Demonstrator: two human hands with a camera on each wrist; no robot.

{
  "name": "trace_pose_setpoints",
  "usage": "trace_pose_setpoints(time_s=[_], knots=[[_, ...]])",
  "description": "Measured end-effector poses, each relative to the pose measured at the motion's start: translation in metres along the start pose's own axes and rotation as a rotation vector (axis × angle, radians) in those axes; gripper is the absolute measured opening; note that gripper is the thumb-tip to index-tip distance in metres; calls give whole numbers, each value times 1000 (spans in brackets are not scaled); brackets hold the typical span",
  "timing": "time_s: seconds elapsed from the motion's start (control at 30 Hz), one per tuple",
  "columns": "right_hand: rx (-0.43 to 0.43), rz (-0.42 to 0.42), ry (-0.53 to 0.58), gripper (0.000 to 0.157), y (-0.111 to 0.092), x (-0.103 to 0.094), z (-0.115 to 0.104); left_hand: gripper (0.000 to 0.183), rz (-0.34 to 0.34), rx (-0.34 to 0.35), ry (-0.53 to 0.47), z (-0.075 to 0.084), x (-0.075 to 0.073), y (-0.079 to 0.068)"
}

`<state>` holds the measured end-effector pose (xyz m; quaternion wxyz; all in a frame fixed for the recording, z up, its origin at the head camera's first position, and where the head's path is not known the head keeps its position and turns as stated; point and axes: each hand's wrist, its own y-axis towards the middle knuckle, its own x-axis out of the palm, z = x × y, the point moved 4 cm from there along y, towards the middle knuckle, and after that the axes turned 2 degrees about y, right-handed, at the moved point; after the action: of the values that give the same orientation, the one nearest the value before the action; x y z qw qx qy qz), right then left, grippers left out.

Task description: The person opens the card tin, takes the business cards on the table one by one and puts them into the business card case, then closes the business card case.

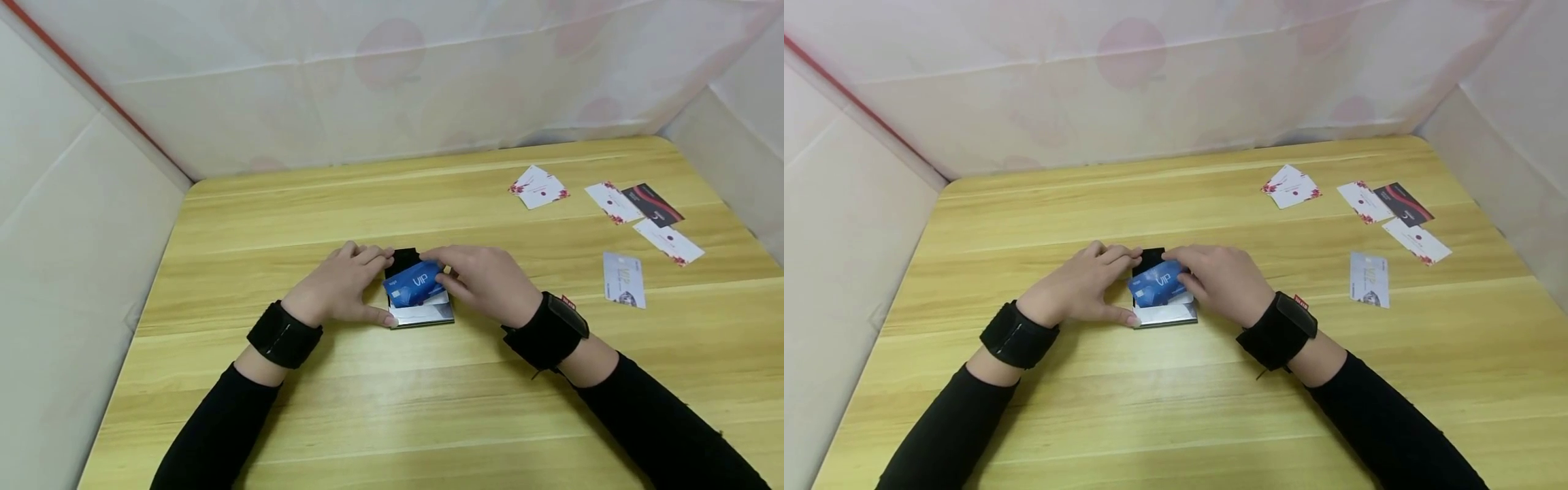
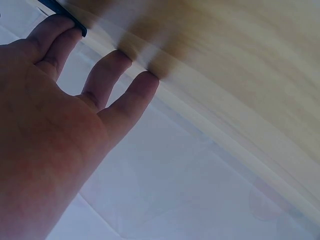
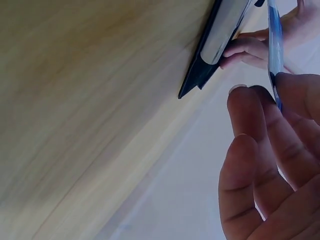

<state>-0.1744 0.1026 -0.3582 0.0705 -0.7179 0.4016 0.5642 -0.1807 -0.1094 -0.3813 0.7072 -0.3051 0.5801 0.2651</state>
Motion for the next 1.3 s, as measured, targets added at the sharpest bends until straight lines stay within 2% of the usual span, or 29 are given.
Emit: trace_pose_setpoints(time_s=[0.23, 0.43, 0.83, 1.0, 1.3], knots=[[44, -62, -9, 27, -1, 6, 0, 106, 5, 2, -3, 0, 0, -1], [94, -109, -32, 27, -5, 10, 3, 105, 7, 5, -1, 1, -1, 1], [142, -233, -77, 23, -6, 14, 6, 106, -2, 8, -6, 1, -1, 0], [142, -250, -87, 22, -6, 14, 6, 105, 7, 13, -11, 1, 0, 0], [109, -246, -109, 9, -6, 16, 6, 105, -4, 7, -11, 0, -1, 0]])
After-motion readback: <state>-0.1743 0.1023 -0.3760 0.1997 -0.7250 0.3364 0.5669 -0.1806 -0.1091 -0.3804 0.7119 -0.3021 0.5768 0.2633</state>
